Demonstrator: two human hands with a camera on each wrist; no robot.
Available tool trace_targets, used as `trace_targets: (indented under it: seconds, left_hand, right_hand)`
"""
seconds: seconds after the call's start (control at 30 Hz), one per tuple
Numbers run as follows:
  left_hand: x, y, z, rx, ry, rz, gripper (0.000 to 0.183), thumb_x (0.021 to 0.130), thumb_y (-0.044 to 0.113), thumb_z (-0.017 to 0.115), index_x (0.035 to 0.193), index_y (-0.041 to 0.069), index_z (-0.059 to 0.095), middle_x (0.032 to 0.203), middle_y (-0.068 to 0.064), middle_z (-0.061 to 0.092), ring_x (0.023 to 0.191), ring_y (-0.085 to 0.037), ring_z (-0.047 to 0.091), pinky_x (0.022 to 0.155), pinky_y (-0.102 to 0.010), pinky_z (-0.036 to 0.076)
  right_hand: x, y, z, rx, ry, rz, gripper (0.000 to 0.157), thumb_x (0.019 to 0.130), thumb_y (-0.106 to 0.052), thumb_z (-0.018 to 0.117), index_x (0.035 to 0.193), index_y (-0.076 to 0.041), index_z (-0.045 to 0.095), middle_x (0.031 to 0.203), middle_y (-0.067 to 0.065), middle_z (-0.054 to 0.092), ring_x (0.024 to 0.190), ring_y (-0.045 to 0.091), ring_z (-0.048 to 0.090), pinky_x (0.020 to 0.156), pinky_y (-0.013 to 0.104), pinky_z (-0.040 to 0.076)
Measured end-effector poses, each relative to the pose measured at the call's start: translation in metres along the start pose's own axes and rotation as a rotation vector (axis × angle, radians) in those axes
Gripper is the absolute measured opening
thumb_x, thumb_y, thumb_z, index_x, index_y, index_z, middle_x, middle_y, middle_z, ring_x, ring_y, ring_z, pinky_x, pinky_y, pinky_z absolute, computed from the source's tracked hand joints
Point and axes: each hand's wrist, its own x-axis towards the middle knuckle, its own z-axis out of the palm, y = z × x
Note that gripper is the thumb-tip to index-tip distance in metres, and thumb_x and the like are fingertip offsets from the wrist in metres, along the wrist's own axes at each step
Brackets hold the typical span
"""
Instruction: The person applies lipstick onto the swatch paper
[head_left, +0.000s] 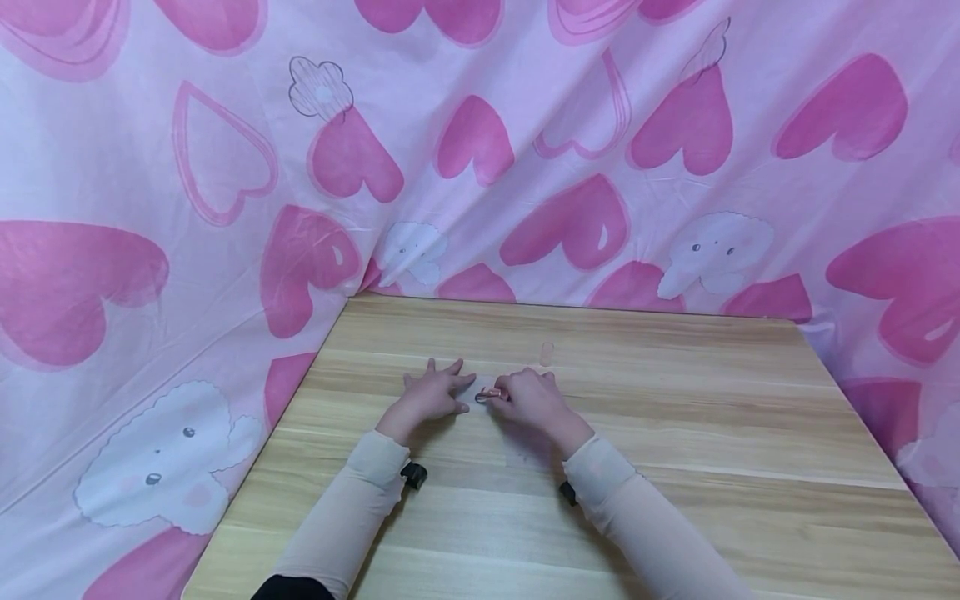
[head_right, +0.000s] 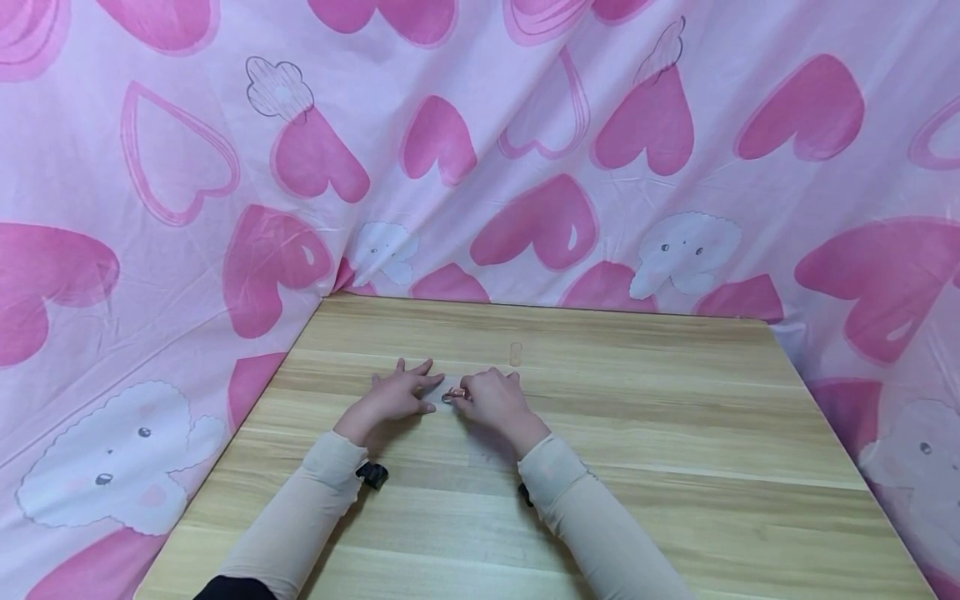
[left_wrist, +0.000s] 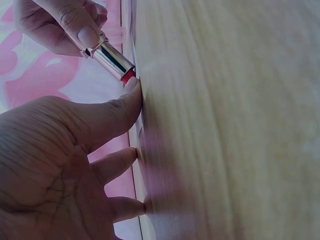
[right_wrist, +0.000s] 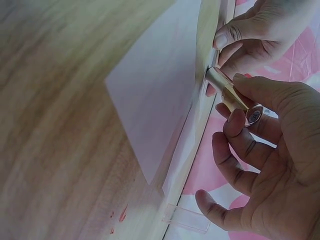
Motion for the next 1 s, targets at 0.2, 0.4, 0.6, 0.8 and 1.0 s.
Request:
trace_targets:
  seconds: [0.2,0.4,0.6,0.8,1.0]
  left_hand:
    - [0.001,-0.0013,0.002,0.011,0.007,-0.001,0.061,0.089,0.037,0.075,0.146,0.031,0.054,0.164,0.0,0.025,0.145,-0.056,0.008,0.101,-0.085,0.001]
    - [0.0003,-0.0006,0.0016,0.013,0.007,0.003,0.06,0.089,0.036,0.075,0.146,0.03,0.054,0.164,-0.001,0.026,0.145,-0.056,0.009,0.1,-0.086,0.001]
    - [-0.0009,0.0007,-0.0005,0.022,0.004,0.005,0.061,0.09,0.037,0.074,0.147,0.031,0.052,0.164,0.0,0.025,0.145,-0.056,0.008,0.101,-0.085,0.001]
    - [-0.0011,0.0002,-0.0009,0.027,0.004,0.007,0.062,0.09,0.037,0.075,0.147,0.031,0.053,0.164,0.0,0.025,0.145,-0.056,0.009,0.101,-0.085,0.002]
    - [-0.0016,0.0006,-0.002,0.016,0.003,0.011,0.061,0.09,0.037,0.075,0.147,0.03,0.053,0.164,0.0,0.026,0.145,-0.056,0.009,0.1,-0.086,0.001]
  right_hand:
    - [0.0002,-0.0005,0.0011,-0.012,-0.013,0.0,0.02,0.093,-0.044,0.07,0.091,-0.024,0.074,0.073,-0.014,0.064,0.072,0.011,0.057,0.075,0.044,0.043]
    - [-0.0017,-0.0014,0.0002,-0.007,-0.012,0.0,0.019,0.092,-0.044,0.071,0.091,-0.024,0.074,0.071,-0.014,0.062,0.073,0.012,0.057,0.074,0.045,0.043]
    - [-0.0032,-0.0029,-0.0017,-0.015,-0.009,-0.019,0.023,0.092,-0.046,0.07,0.08,-0.027,0.067,0.064,-0.015,0.056,0.07,0.011,0.056,0.073,0.047,0.044]
    - [-0.0037,-0.0041,-0.0021,-0.022,-0.024,-0.024,0.022,0.093,-0.041,0.07,0.078,-0.026,0.066,0.064,-0.014,0.055,0.068,0.011,0.053,0.071,0.044,0.042]
    - [-0.005,-0.0052,-0.0029,-0.016,-0.033,-0.018,0.018,0.093,-0.039,0.071,0.083,-0.025,0.069,0.065,-0.014,0.055,0.067,0.011,0.052,0.069,0.042,0.04]
